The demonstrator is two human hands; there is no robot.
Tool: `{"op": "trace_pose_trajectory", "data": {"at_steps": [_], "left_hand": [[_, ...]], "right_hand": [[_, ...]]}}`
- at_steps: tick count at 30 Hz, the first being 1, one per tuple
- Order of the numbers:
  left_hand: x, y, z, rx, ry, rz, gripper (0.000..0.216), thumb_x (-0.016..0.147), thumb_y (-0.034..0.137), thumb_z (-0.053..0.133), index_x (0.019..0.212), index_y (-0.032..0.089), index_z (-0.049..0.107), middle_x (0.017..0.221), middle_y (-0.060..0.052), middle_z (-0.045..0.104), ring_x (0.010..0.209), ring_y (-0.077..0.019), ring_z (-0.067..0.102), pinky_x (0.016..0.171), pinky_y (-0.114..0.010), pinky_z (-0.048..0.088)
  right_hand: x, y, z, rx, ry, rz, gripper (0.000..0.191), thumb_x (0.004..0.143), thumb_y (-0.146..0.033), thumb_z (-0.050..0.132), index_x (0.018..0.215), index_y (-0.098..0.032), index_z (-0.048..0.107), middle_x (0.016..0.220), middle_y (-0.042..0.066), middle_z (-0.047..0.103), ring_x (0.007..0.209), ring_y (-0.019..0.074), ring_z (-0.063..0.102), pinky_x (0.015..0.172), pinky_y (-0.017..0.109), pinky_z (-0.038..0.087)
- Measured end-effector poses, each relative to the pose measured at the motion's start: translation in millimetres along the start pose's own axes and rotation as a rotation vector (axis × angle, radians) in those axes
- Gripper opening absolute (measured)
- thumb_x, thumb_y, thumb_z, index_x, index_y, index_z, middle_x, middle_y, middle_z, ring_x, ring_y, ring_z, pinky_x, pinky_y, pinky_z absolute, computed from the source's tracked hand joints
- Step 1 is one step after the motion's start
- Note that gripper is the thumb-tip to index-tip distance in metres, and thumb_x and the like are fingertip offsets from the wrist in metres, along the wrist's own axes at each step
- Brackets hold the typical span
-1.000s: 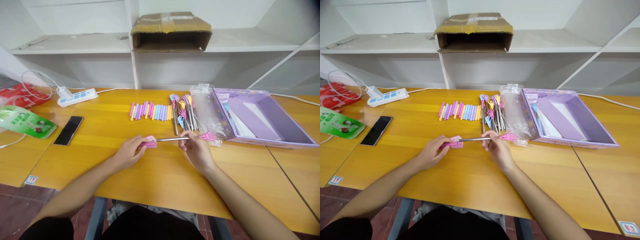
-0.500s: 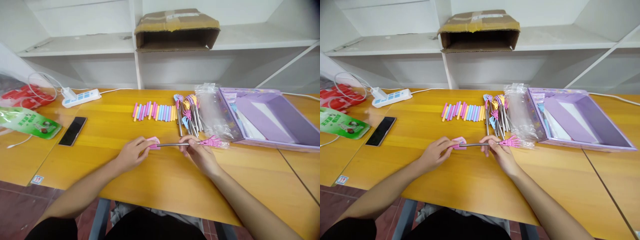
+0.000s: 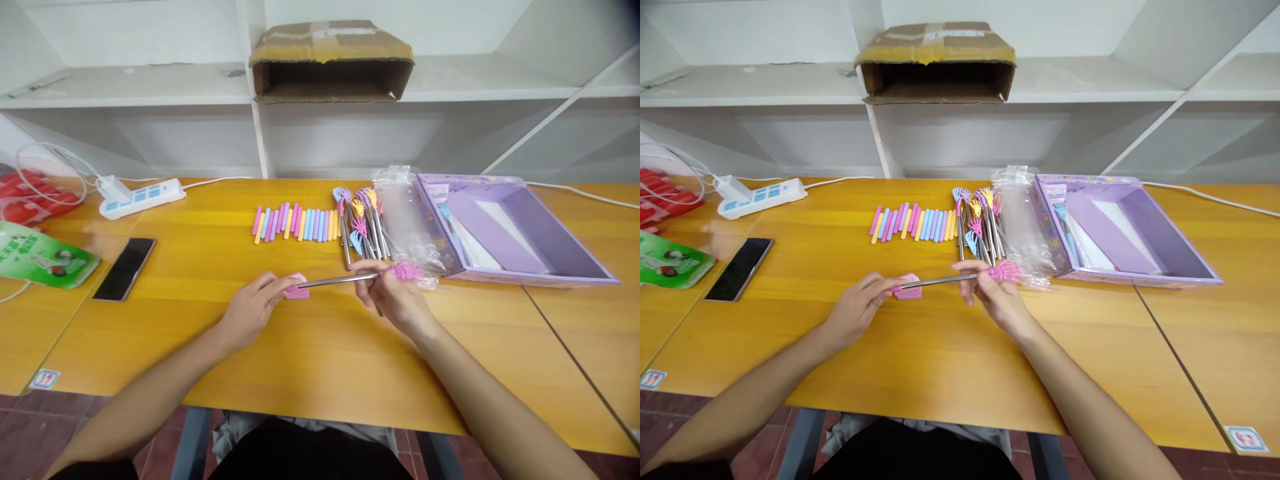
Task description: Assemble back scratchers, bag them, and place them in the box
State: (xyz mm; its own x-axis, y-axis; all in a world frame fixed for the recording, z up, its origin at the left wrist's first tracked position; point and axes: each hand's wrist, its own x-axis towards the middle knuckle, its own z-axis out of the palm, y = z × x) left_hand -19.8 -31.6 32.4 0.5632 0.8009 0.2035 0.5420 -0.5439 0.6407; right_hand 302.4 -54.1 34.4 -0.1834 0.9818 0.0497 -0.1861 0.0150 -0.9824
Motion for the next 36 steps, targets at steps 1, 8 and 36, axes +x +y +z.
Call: {"op": "trace_pose_trajectory", "data": {"at_steps": [1,8,36], "left_hand": [[0.0,0.1,-0.5,0.001,0.014,-0.006,0.042,0.116,0.035,0.039,0.152,0.038,0.062,0.110,-0.004,0.067,0.099,-0.0179,0.067,0.093,-0.030,0.055],[0.6,-1.1,-3.0,0.160,0.017,0.067,0.042,0.116,0.038,0.041,0.150,0.037,0.065,0.107,-0.004,0.068,0.092,-0.0170,0.067,0.087,-0.027,0.054],[1.8,-1.6,-18.7,0.394,0.235,0.352,0.026,0.107,0.023,0.064,0.132,0.026,0.070,0.100,-0.003,0.076,0.086,-0.0140,0.074,0.074,-0.025,0.054]], "right_hand": [[2.1,-1.4,-1.6,0.048,0.052,-0.015,0.056,0.097,-0.077,0.060,0.118,-0.028,0.076,0.066,-0.001,0.054,0.054,0.0159,0.045,0.057,0.034,0.041],[10.2,-2.3,-2.8,0.177,0.197,-0.008,0.037,0.098,-0.063,0.063,0.091,-0.028,0.071,0.061,-0.005,0.031,0.050,0.0117,0.025,0.051,0.030,0.028],[3.2,-14.0,-50.0,-0.321,-0.025,-0.121,0.017,0.086,-0.035,0.090,0.085,-0.023,0.078,0.077,0.003,0.071,0.065,0.0142,0.065,0.058,0.028,0.052]]}}
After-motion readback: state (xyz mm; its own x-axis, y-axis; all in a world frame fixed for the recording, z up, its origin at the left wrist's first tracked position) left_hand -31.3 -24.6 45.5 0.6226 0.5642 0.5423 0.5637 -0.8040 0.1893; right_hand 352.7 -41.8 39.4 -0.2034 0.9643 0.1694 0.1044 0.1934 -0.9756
